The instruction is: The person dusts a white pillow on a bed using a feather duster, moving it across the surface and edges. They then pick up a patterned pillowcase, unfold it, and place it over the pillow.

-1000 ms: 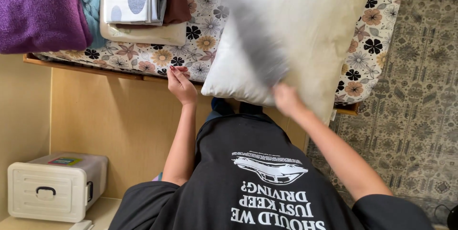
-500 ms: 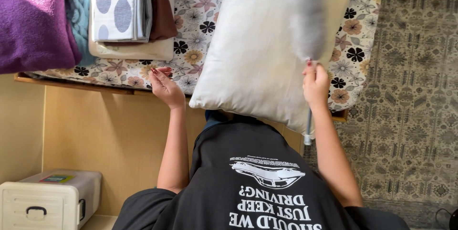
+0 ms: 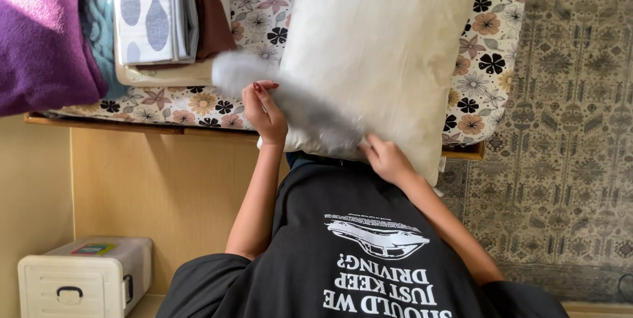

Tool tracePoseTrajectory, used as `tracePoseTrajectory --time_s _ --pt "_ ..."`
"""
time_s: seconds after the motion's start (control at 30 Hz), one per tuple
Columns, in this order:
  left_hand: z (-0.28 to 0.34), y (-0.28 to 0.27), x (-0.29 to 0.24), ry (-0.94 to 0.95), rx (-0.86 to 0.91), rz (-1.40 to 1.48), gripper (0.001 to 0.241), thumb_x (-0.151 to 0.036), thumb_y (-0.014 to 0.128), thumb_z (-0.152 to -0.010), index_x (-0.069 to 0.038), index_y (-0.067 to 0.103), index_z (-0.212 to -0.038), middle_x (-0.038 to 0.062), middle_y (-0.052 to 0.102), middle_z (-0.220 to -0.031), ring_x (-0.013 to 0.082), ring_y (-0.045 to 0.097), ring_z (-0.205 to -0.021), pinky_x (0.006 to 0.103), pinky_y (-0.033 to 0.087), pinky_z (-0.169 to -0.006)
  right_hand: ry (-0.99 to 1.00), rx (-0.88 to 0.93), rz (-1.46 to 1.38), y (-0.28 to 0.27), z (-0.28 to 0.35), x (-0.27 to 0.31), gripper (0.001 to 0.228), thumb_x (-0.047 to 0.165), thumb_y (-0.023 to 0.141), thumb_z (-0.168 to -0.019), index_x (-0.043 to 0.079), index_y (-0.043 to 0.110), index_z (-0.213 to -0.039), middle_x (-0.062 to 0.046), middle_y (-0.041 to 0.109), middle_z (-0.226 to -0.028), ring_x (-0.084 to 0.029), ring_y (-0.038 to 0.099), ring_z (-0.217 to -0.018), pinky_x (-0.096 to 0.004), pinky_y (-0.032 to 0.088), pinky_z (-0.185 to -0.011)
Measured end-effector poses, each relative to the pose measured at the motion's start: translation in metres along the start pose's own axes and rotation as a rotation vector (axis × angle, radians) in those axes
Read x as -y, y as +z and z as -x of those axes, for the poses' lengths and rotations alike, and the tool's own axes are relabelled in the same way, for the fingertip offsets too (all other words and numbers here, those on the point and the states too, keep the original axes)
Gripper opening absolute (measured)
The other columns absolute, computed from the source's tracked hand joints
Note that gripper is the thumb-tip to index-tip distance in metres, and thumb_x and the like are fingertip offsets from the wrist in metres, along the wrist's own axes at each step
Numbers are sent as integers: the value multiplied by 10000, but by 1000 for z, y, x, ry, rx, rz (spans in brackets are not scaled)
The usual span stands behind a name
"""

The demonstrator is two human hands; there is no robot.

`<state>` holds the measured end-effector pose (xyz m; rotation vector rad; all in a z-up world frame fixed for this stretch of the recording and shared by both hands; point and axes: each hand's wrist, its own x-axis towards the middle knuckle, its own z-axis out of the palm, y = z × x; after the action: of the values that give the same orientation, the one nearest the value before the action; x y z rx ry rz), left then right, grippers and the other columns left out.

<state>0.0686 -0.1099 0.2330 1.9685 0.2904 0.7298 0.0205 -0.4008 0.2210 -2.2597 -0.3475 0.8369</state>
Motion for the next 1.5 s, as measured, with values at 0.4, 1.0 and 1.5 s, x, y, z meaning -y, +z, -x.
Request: tracePoseTrajectory --time_s 0.4,1.0,1.5 --pt "19 91 -7 63 421 -308 521 -263 480 -1098 5 372 -1532 195 419 -1586 386 268 -1542 531 189 -1266 670 -1109 -141 42 76 -203 257 224 532 -1113 24 656 -1008 -43 638 -758 -84 549 -607 -241 394 -518" --pt "37 101 8 115 522 -614 806 -483 503 -1057 -15 190 -1633 185 170 -1710 366 52 -1599 548 6 -1287 611 -1101 -362 10 29 -194 175 168 480 -1072 72 625 -1094 -6 609 -743 -89 505 -552 -259 402 -448" --pt "59 105 58 72 454 -545 823 -410 611 -954 -24 254 -1587 184 243 -1643 367 125 -1554 533 53 -1277 -370 -722 -46 -24 -31 -103 249 225 554 -1107 10 653 -1033 -34 615 -670 -81 538 -474 -206 374 -391"
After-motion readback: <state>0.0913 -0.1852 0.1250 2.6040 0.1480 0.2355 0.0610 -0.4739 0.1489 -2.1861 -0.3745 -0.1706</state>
